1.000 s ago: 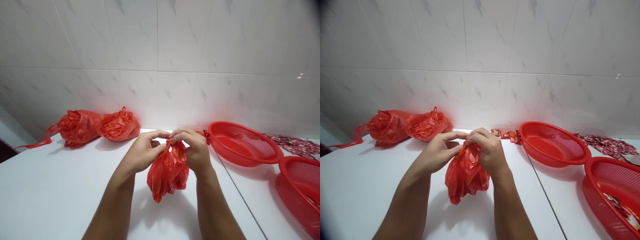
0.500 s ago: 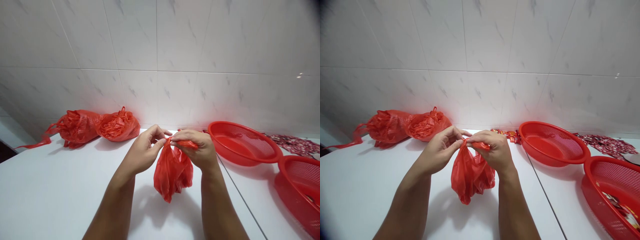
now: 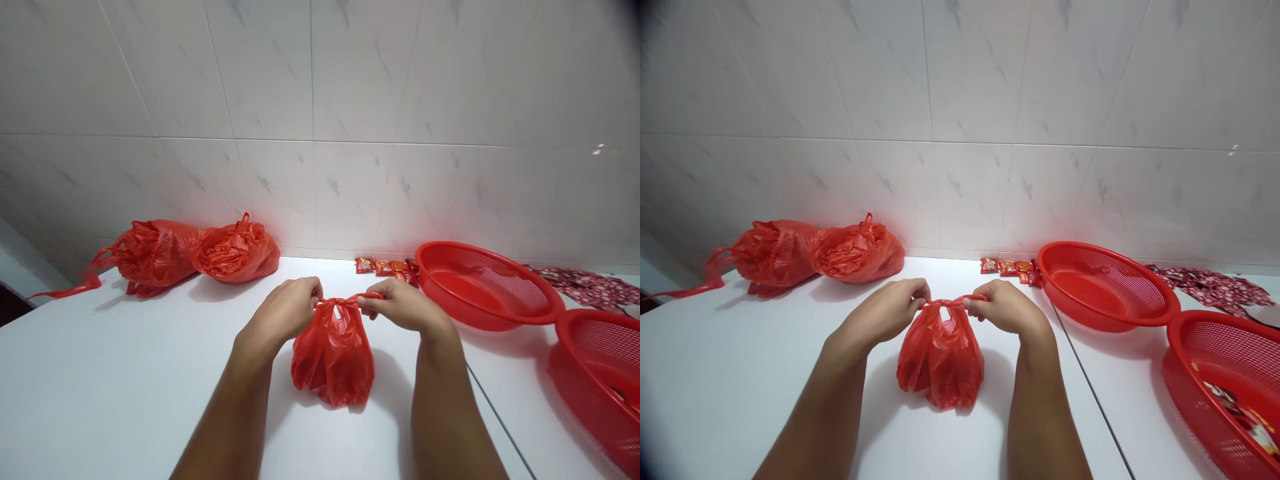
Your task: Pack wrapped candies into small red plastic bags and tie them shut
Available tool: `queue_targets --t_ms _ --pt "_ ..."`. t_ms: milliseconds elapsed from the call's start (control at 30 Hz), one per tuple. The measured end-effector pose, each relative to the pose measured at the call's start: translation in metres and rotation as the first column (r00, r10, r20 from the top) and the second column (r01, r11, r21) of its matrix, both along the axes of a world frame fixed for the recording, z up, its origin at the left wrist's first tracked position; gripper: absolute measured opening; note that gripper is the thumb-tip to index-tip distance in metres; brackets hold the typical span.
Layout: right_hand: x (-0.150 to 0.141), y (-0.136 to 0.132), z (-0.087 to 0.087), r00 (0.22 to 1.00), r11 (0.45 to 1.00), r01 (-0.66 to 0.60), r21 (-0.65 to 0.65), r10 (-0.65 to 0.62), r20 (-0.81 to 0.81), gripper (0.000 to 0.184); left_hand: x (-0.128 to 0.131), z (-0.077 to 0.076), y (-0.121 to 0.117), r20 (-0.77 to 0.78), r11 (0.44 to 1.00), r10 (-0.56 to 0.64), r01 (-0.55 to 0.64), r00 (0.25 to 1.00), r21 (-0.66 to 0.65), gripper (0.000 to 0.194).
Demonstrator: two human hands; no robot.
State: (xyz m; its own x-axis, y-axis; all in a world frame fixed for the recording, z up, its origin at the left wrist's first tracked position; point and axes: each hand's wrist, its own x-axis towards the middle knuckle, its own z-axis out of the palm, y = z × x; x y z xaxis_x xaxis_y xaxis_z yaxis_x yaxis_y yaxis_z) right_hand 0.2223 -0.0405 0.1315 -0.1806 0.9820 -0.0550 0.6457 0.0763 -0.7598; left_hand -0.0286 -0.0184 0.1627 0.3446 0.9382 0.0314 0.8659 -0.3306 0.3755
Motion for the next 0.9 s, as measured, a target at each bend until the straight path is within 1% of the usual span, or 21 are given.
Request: queue_targets --t_ms 67,167,233,300,367,400,433,467,500,533,600,633,667,700,733,767,800,833,867,900 --pt "0.012 0.006 -0.010 1.000 0.996 0.002 -0.087 -0.002 0.003 0.038 -0.007 -0.004 0.009 -0.088 0.998 0.063 -0.064 0.994 -0.007 0.014" --pt "0.033 0.016 -0.031 0.999 0.977 0.048 -0.206 -0.048 0.003 0.037 -0.023 -0.010 0.024 -0.180 0.984 0.166 -0.175 0.969 -0.036 0.012" --pt "0.046 0.021 -0.043 0.996 0.963 0.088 -0.254 -0.093 -0.010 0.037 -0.031 -0.012 0.029 -0.182 0.982 0.169 -0.182 0.969 -0.056 0.009" --pt "0.053 0.020 -0.046 0.991 0.966 0.129 -0.226 -0.134 -0.005 0.039 -0.035 -0.010 0.029 -0.132 0.988 0.146 -0.152 0.980 -0.036 0.006" --pt "0.055 0.014 -0.040 0.989 0.984 0.138 -0.108 -0.144 -0.044 0.041 -0.032 -0.006 0.024 -0.013 0.992 0.119 -0.118 0.993 0.034 0.008" --pt "0.053 0.010 -0.034 0.988 0.992 0.117 -0.044 -0.121 -0.097 0.041 -0.028 -0.003 0.019 0.074 0.992 0.091 -0.097 0.993 0.081 0.010" --pt "0.050 0.005 -0.027 0.983 0.997 0.074 0.021 -0.070 -0.167 0.042 -0.023 0.000 0.014 0.170 0.989 0.045 -0.068 0.984 0.128 0.012" --pt "0.044 0.001 -0.019 0.970 0.996 0.011 0.085 0.010 -0.242 0.041 -0.016 0.003 0.008 0.268 0.985 -0.016 -0.030 0.963 0.167 0.013" --pt "0.037 -0.003 -0.012 0.946 0.986 -0.068 0.151 0.112 -0.304 0.041 -0.009 0.006 0.002 0.360 0.980 -0.084 0.012 0.929 0.198 0.013" --pt "0.027 -0.006 -0.006 0.912 0.964 -0.155 0.216 0.224 -0.344 0.039 -0.001 0.009 -0.005 0.441 0.974 -0.150 0.055 0.885 0.221 0.013" --pt "0.004 -0.010 0.004 0.822 0.897 -0.319 0.306 0.422 -0.382 0.038 0.014 0.012 -0.018 0.576 0.960 -0.252 0.124 0.778 0.252 0.009" --pt "-0.009 -0.011 0.006 0.774 0.867 -0.393 0.307 0.492 -0.398 0.038 0.021 0.012 -0.023 0.627 0.953 -0.284 0.143 0.726 0.266 0.008" --pt "-0.021 -0.011 0.008 0.738 0.850 -0.450 0.274 0.527 -0.421 0.038 0.027 0.013 -0.028 0.665 0.948 -0.305 0.150 0.682 0.280 0.007" --pt "-0.032 -0.011 0.008 0.723 0.844 -0.488 0.224 0.534 -0.438 0.037 0.031 0.013 -0.032 0.688 0.944 -0.316 0.148 0.653 0.294 0.007" --pt "-0.041 -0.010 0.008 0.728 0.849 -0.500 0.174 0.520 -0.447 0.036 0.033 0.012 -0.034 0.699 0.942 -0.319 0.134 0.639 0.308 0.007" --pt "-0.047 -0.009 0.008 0.744 0.860 -0.492 0.138 0.497 -0.446 0.035 0.034 0.013 -0.036 0.701 0.940 -0.316 0.110 0.640 0.323 0.007" --pt "-0.052 -0.008 0.008 0.764 0.874 -0.468 0.128 0.473 -0.438 0.034 0.033 0.013 -0.037 0.696 0.937 -0.309 0.084 0.649 0.338 0.009" --pt "-0.054 -0.008 0.008 0.781 0.888 -0.434 0.148 0.453 -0.430 0.034 0.032 0.014 -0.037 0.688 0.935 -0.301 0.063 0.661 0.349 0.013" --pt "-0.054 -0.008 0.008 0.787 0.898 -0.398 0.189 0.440 -0.432 0.036 0.030 0.015 -0.038 0.677 0.935 -0.294 0.055 0.675 0.351 0.023" --pt "-0.053 -0.008 0.009 0.783 0.901 -0.362 0.240 0.434 -0.446 0.038 0.028 0.016 -0.039 0.664 0.938 -0.288 0.065 0.690 0.340 0.038"
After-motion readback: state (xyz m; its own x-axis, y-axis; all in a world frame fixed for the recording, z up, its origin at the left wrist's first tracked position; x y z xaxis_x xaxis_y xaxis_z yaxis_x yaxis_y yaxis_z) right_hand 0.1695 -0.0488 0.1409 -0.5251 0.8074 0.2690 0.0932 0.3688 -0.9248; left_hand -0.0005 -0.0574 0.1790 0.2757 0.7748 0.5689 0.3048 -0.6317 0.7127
